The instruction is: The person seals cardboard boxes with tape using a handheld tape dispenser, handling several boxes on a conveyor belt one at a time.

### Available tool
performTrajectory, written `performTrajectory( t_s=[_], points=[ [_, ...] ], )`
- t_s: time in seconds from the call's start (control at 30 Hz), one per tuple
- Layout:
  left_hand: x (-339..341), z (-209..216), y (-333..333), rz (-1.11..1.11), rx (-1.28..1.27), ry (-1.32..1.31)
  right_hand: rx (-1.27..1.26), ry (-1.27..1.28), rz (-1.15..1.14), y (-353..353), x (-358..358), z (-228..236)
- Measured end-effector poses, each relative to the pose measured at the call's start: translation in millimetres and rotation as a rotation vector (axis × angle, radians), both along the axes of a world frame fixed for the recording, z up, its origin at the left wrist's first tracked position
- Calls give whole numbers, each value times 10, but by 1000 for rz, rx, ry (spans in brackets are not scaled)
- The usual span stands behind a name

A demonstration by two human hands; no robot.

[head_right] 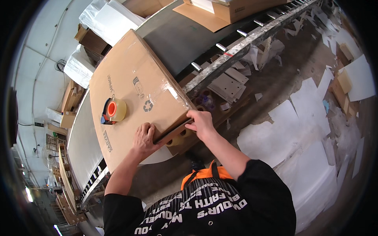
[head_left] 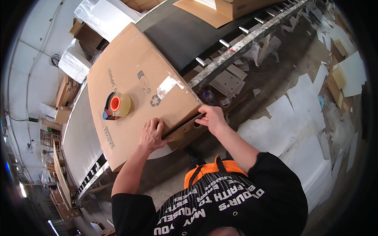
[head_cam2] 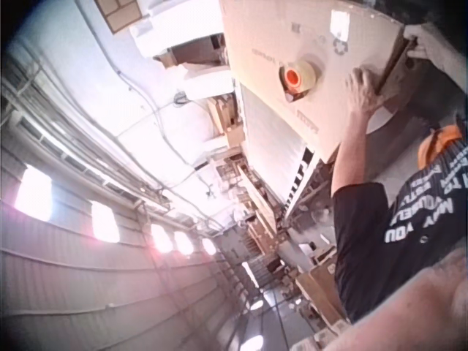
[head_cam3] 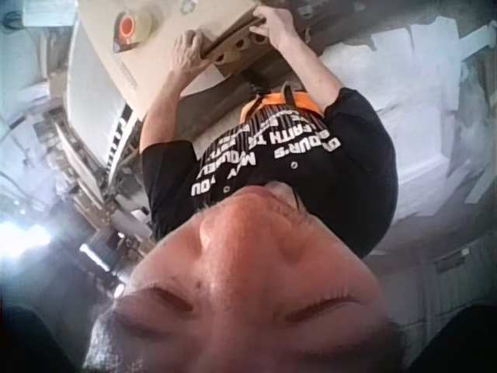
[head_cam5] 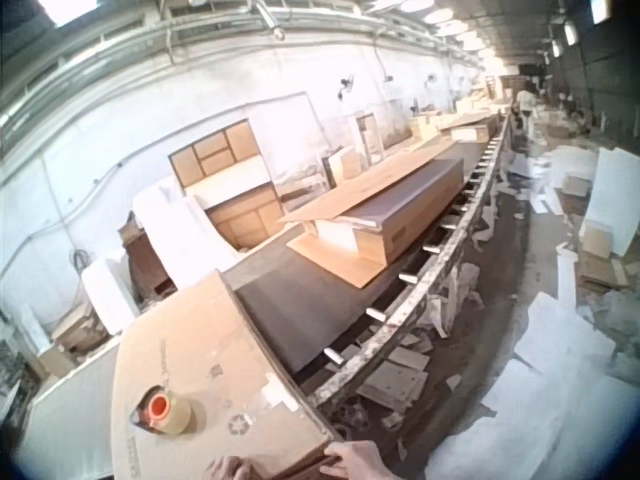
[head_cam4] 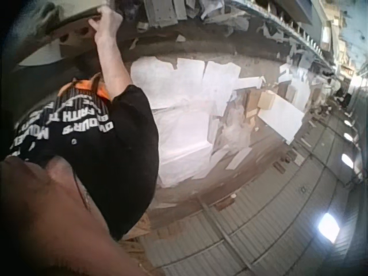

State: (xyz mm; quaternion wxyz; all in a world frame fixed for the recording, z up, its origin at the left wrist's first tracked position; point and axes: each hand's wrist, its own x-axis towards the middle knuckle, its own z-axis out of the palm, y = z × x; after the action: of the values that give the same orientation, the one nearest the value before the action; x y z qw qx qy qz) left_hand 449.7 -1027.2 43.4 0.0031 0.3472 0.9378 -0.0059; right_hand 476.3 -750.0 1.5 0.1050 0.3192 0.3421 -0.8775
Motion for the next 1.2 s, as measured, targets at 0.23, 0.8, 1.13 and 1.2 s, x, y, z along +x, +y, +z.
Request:
performTrajectory(
  t_s=[0.23,0.8,1.13,1.2],
  points=[
    [-117,-99,-157,-93,210,23,1775,1041,-307,-97,117,-339],
    [-117,-94,-625,-114,188,-148,1828,1557,266,-2993,-2115,679],
    [-122,-117,-774,-121,249,-270,1459,564,530,-2291,-1638,592],
    [-120,-104,-730,-139,266,-241,886,451,153,-1572,-1250,657]
  ],
)
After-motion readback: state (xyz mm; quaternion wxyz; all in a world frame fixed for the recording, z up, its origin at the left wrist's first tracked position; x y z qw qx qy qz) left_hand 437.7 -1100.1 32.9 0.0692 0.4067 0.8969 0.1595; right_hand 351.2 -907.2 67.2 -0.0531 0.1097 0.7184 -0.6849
